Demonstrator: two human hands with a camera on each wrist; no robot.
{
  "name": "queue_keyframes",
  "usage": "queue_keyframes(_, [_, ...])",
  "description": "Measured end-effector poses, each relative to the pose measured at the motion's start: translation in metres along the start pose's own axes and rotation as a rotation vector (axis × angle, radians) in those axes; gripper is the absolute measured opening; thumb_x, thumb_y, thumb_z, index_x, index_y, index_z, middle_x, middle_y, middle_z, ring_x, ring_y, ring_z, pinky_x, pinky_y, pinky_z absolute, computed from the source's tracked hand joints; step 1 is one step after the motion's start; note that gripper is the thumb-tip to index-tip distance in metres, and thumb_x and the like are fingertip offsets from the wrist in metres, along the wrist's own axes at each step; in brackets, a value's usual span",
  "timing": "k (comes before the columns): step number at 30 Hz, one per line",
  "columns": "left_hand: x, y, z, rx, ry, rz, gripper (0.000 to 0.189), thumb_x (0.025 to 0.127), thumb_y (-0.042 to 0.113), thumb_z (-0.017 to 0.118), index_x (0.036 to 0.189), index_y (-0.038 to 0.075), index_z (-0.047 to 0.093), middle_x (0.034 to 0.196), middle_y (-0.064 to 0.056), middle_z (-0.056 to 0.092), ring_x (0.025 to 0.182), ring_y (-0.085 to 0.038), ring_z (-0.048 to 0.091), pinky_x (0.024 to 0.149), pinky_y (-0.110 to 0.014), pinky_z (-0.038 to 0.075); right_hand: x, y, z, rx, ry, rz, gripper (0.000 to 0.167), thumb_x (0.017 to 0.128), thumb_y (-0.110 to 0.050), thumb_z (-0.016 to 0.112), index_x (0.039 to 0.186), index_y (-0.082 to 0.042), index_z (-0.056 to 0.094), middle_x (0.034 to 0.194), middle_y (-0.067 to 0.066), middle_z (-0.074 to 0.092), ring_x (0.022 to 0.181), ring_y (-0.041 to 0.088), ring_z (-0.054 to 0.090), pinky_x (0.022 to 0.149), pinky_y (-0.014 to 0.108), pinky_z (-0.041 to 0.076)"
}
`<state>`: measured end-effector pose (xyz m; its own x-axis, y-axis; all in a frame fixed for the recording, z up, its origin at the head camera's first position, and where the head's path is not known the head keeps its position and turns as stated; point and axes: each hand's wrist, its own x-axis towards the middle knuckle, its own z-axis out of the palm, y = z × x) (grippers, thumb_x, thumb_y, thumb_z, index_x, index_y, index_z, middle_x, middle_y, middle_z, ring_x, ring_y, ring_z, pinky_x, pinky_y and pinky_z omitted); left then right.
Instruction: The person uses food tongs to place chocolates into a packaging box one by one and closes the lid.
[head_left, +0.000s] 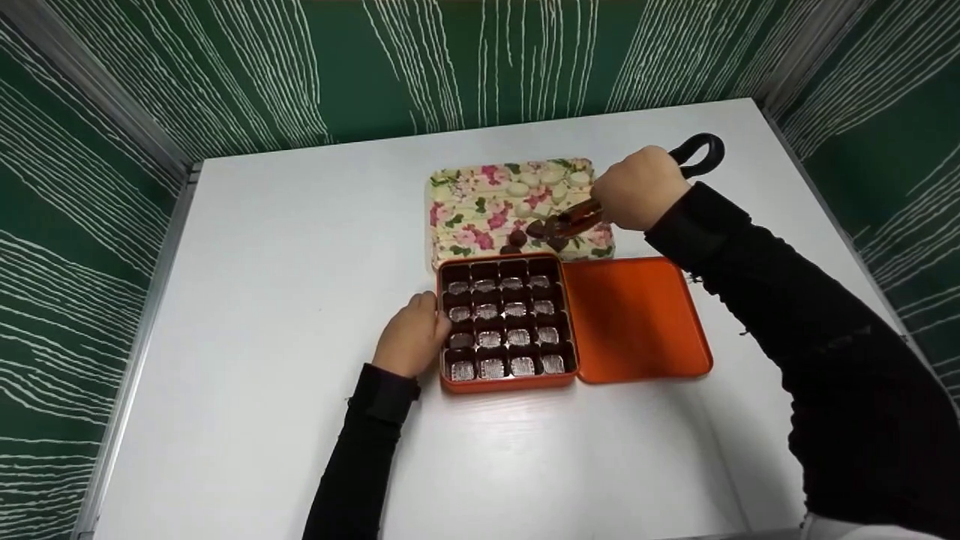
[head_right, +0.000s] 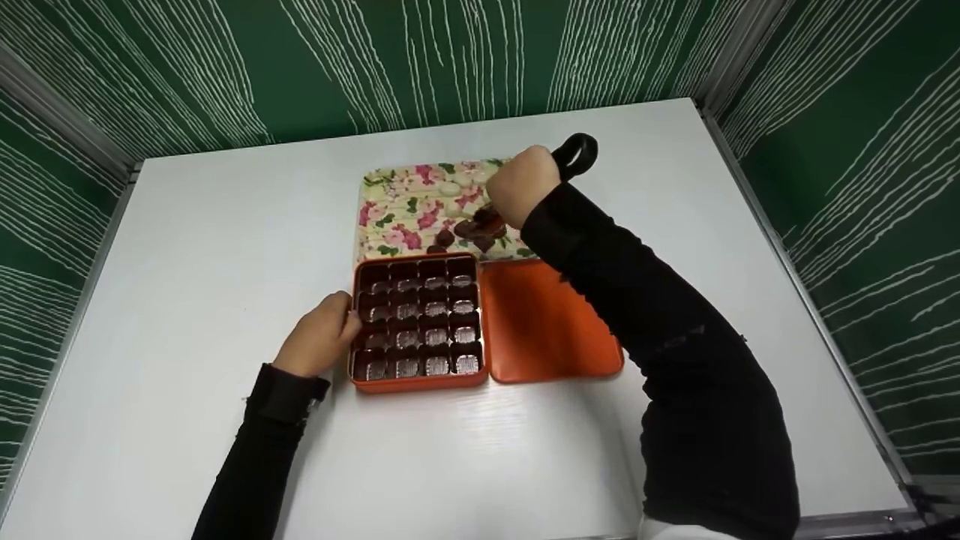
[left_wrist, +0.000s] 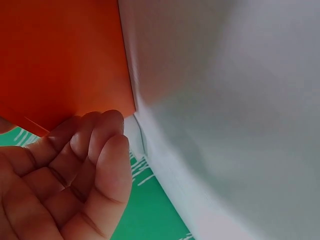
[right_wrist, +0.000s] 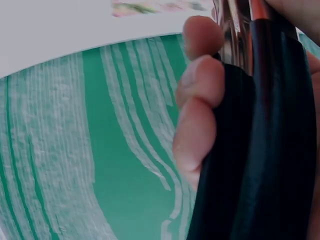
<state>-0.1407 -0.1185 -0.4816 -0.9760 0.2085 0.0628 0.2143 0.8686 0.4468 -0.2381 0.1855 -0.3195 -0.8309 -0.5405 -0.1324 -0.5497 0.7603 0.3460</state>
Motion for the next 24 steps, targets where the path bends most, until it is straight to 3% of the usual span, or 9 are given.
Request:
queue_keyframes(10, [0.004, 0.001, 0.000, 0.007, -0.015, 0.010, 0.029, 0.096, 0.019, 0.042, 0.106, -0.005, 0.056, 0.096, -0.019, 0.060, 0.082, -0.034, 0.062, 0.078, -0.046, 0.054, 0.026, -0.061, -0.035, -0.039, 0.000, -0.079, 0.046, 0.087, -0.013, 0.060, 0.055, -0.017, 0.027, 0.051, -0.003, 0.023, 0.048, 0.013, 0.024, 0.043, 0.031, 0.021])
queue_keyframes(17, [0.002, 0.000, 0.001, -0.019, -0.013, -0.010, 0.028, 0.097, 0.019, 0.046, 0.108, -0.004, 0.057, 0.097, -0.017, 0.060, 0.083, -0.033, 0.063, 0.079, -0.045, 0.055, 0.035, -0.102, -0.036, -0.158, 0.108, -0.164, 0.049, 0.090, 0.000, 0.050, 0.055, -0.016, 0.019, 0.051, -0.002, 0.017, 0.049, 0.011, 0.015, 0.049, 0.028, 0.010])
queue_keyframes(24, [0.000, 0.000, 0.001, -0.022, 0.045, 0.022, 0.021, 0.096, 0.017, 0.050, 0.100, -0.002, 0.058, 0.090, -0.016, 0.060, 0.074, -0.032, 0.063, 0.070, -0.045, 0.055, 0.048, -0.130, -0.034, -0.258, 0.052, -0.193, 0.050, 0.092, 0.000, 0.051, 0.056, -0.016, 0.020, 0.051, -0.002, 0.018, 0.050, 0.011, 0.015, 0.049, 0.028, 0.011])
